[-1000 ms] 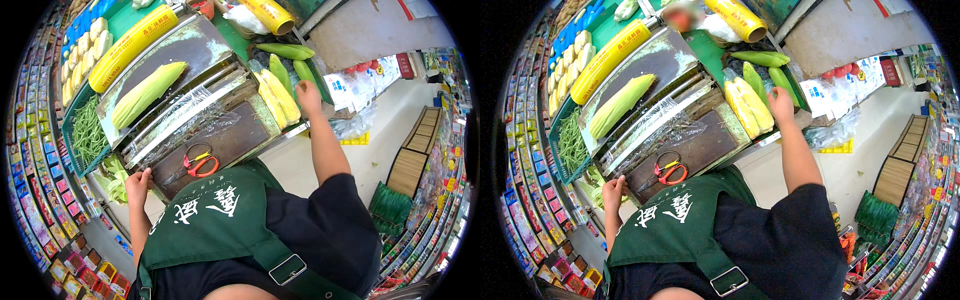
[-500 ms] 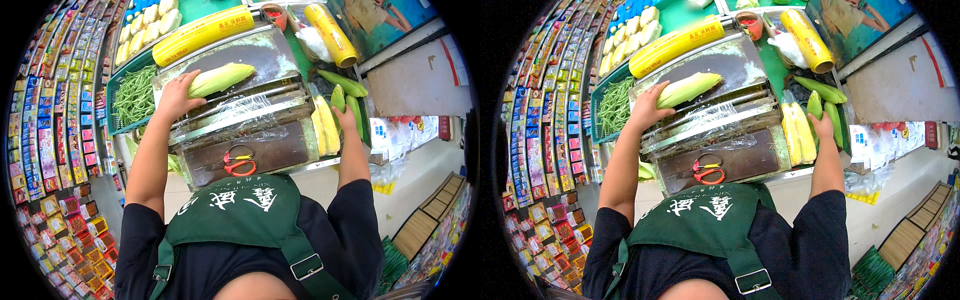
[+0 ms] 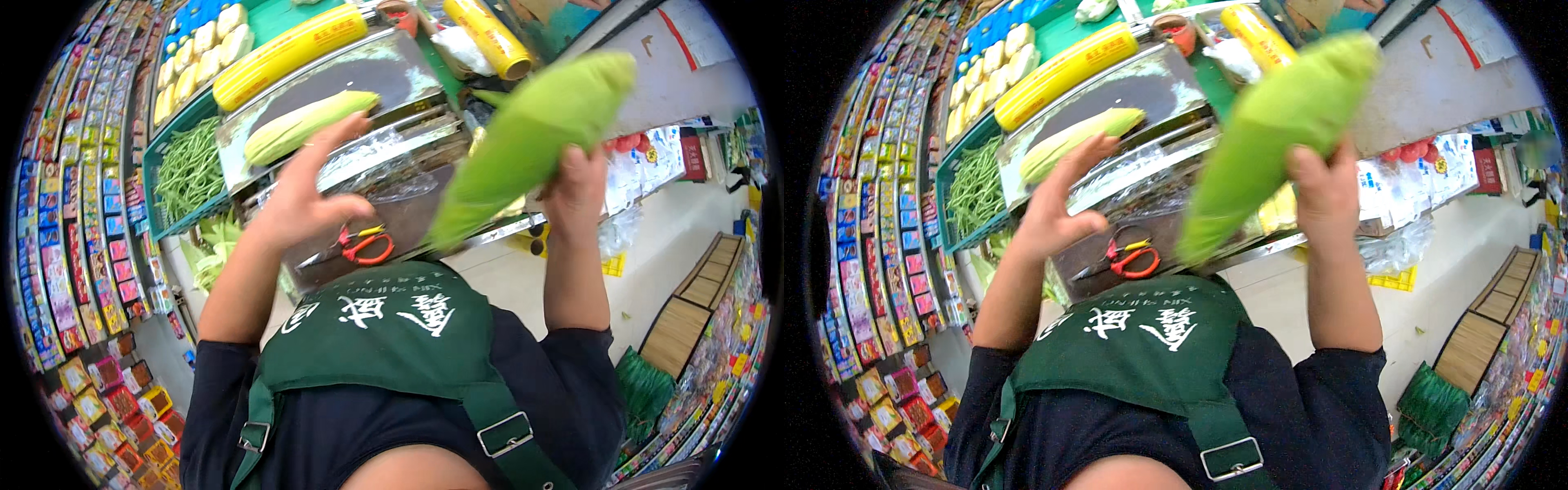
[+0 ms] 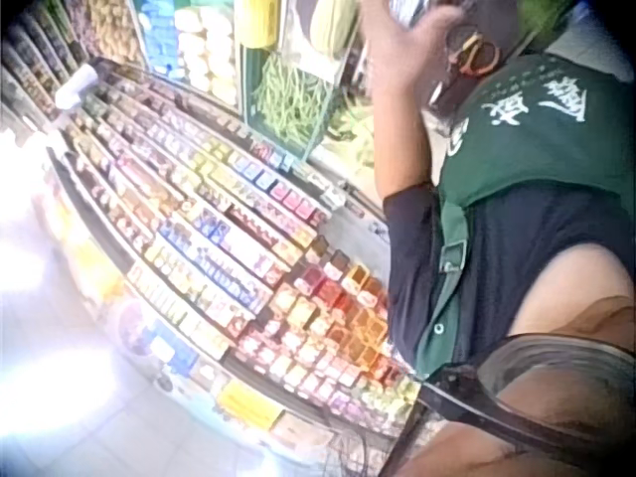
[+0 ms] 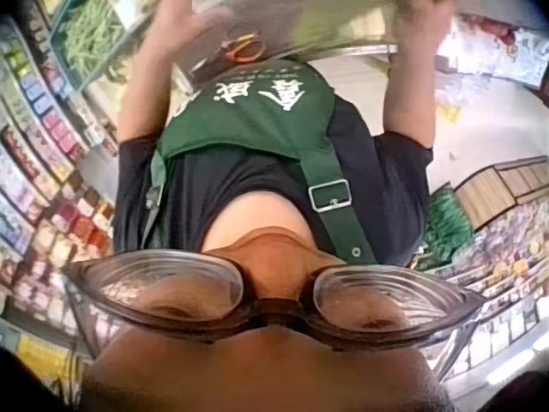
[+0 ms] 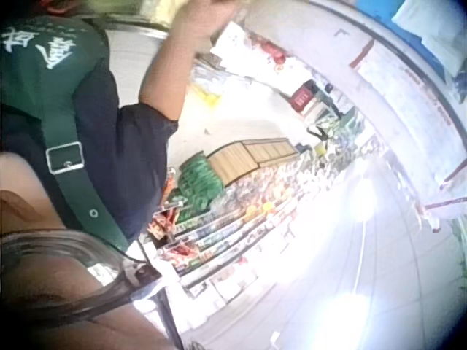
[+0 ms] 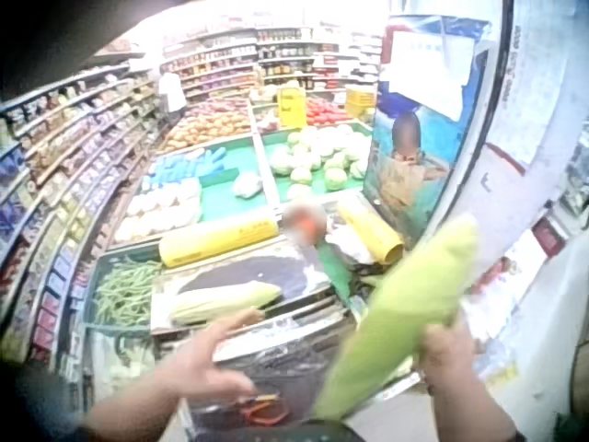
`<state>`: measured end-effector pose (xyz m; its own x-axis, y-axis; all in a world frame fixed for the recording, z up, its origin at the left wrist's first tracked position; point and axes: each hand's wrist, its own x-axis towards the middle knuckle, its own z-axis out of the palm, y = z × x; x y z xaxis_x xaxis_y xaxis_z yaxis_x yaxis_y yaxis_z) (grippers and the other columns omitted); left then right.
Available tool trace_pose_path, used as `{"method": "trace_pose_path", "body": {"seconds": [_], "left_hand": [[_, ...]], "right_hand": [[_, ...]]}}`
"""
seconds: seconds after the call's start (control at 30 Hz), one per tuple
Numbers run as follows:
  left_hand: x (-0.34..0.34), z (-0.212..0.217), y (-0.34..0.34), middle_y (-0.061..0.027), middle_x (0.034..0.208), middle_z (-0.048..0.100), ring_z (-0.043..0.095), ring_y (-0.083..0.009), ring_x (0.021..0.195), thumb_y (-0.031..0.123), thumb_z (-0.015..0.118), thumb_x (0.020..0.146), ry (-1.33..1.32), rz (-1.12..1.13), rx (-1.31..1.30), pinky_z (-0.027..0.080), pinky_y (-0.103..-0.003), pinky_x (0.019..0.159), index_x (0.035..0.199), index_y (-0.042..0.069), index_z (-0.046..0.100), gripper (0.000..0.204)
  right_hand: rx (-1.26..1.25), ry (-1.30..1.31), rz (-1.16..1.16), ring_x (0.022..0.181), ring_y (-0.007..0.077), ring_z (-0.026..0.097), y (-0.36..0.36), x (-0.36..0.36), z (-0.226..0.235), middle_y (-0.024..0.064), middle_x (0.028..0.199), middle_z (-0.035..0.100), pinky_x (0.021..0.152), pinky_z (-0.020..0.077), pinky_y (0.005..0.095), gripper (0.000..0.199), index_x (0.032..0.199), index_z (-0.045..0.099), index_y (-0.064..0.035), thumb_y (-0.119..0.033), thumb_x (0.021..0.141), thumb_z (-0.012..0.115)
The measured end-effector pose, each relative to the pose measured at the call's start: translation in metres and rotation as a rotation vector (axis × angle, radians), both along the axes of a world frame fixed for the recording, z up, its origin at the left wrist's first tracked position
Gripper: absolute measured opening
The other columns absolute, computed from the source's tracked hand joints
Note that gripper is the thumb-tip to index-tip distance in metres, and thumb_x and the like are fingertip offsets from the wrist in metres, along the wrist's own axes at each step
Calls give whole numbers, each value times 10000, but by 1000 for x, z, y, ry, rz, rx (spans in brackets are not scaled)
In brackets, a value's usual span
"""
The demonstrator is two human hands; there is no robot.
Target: The person uses scissors to trim the ends of ears of corn and removes the husks and silk by hand. They then place the prepared corn into a large green bag and onto a display tray.
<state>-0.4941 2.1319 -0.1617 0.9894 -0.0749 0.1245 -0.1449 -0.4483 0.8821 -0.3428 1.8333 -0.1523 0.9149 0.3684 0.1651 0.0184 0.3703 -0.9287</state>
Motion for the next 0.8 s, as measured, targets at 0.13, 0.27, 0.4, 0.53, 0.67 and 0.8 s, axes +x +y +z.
{"method": "trace_pose_path", "body": {"seconds": [0.13,0.27,0.4,0.53,0.67,0.8], "left_hand": [[-47,43,-23,-199,1464,402,420,-264,1342,207,875,676,-115,98,-71,339,-367,1098,1530,12,206,1103],[-129,21,40,-177,1339,519,555,-268,1192,178,812,683,55,383,-540,450,-400,1012,1476,-15,283,974],[-219,-19,92,-215,1126,614,662,-339,998,362,780,705,92,489,-730,565,-440,831,1378,-41,378,882],[-264,-43,110,-200,1159,614,658,-355,1012,437,793,716,173,499,-1070,575,-444,828,1367,-25,403,889],[-312,-55,130,-159,1343,496,576,-289,1150,348,809,727,180,613,-880,488,-422,964,1482,26,293,969],[-352,-55,154,-145,1438,438,431,-239,1316,311,803,747,253,748,-648,345,-372,1093,1533,37,214,1020]], "right_hand": [[-63,-227,451,1111,230,582,90,-71,15,96,1110,599,975,463,366,529,1265,515,-16,-136,814,765],[-649,-738,768,1057,327,572,113,-101,-51,147,1030,580,895,500,396,324,1149,604,-20,-146,859,673],[-1037,-1313,688,1008,300,584,128,-138,-125,137,1061,572,878,505,378,329,1200,573,-36,-94,876,555],[-1152,-1150,940,1007,317,610,143,-141,-112,161,1080,600,863,515,422,456,1278,519,-42,-102,832,587],[-994,-380,1210,980,297,624,156,-169,-66,160,1076,619,855,508,403,655,1361,456,-48,-185,789,746],[-897,-188,1264,1009,271,604,211,-227,-44,162,1088,613,926,471,378,746,1375,423,-14,-420,840,748]]}}
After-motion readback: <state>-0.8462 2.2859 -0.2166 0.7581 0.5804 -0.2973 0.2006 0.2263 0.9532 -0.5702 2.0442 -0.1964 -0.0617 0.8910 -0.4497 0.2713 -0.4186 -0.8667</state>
